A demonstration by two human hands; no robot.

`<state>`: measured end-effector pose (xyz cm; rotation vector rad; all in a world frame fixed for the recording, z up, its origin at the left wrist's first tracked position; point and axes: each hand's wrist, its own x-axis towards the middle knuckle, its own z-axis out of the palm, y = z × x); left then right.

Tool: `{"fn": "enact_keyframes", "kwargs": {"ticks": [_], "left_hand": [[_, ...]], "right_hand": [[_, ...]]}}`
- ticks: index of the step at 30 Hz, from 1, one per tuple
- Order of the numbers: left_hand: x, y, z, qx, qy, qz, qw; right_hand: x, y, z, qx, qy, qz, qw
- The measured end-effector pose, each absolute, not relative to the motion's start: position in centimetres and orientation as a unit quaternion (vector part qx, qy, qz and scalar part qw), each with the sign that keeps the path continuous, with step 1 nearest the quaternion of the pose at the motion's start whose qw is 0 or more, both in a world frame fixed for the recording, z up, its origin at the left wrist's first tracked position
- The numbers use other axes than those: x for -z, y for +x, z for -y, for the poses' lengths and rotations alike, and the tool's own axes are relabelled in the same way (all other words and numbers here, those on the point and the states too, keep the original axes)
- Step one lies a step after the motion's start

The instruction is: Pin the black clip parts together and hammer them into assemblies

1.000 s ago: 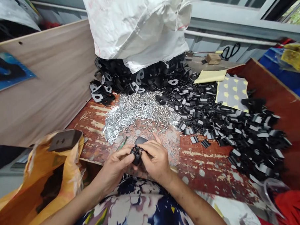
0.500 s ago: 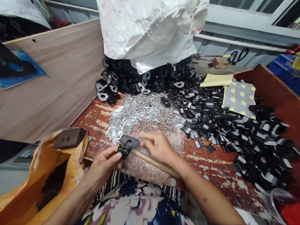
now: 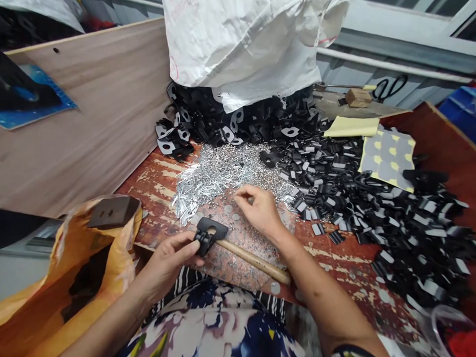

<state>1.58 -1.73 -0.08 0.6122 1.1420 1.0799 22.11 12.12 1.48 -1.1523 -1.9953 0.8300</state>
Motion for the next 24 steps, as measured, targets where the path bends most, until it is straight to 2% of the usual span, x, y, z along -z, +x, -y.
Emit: {"fn": "enact_keyframes", "kwargs": {"ticks": [2,3,6,9,11,13,15,17,19,24], "left_hand": [[-0.2,2.7,1.1,-0.484,0.270,-0.484,0.677],[-0.3,3.3,0.8,-0.493,0.267,-0.476,0.678],[0.0,4.4,0.5,-0.517,0.264,-0.477,0.660],[0.6,4.1,0.9,-0.508,0.278,-0.500,0.644],[0.9,3.5,1.3,-0.501,0.284,-0.519,0.632],[1.0,2.9,1.5,-0.501,0.287,-0.535,0.617],[1.0,2.6,1.6,-0.507,0.287,-0.539,0.608],[0.9,2.5,1.6,-0.518,0.283,-0.535,0.605],[0.7,2.5,1.6,-0.527,0.271,-0.525,0.611],[0.3,2.1,1.6,-0.560,0.212,-0.475,0.645]], "right_hand": [[-1.6,21.9,-9.3,-0.472,-0.389,0.685,0.395],[-1.4,21.6,-7.8,-0.511,-0.370,0.661,0.406],[-0.6,21.1,-4.3,-0.526,-0.359,0.643,0.425],[0.0,21.7,-3.8,-0.498,-0.366,0.681,0.392],[-0.1,22.4,-5.3,-0.437,-0.379,0.734,0.355],[-0.5,22.8,-7.9,-0.304,-0.407,0.806,0.304],[-0.7,22.3,-10.5,-0.138,-0.409,0.879,0.201],[-0.7,21.2,-12.6,-0.037,-0.372,0.923,0.089],[-0.3,19.9,-14.0,-0.008,-0.341,0.939,0.040],[0.9,19.4,-15.7,-0.013,-0.341,0.938,0.059]]}}
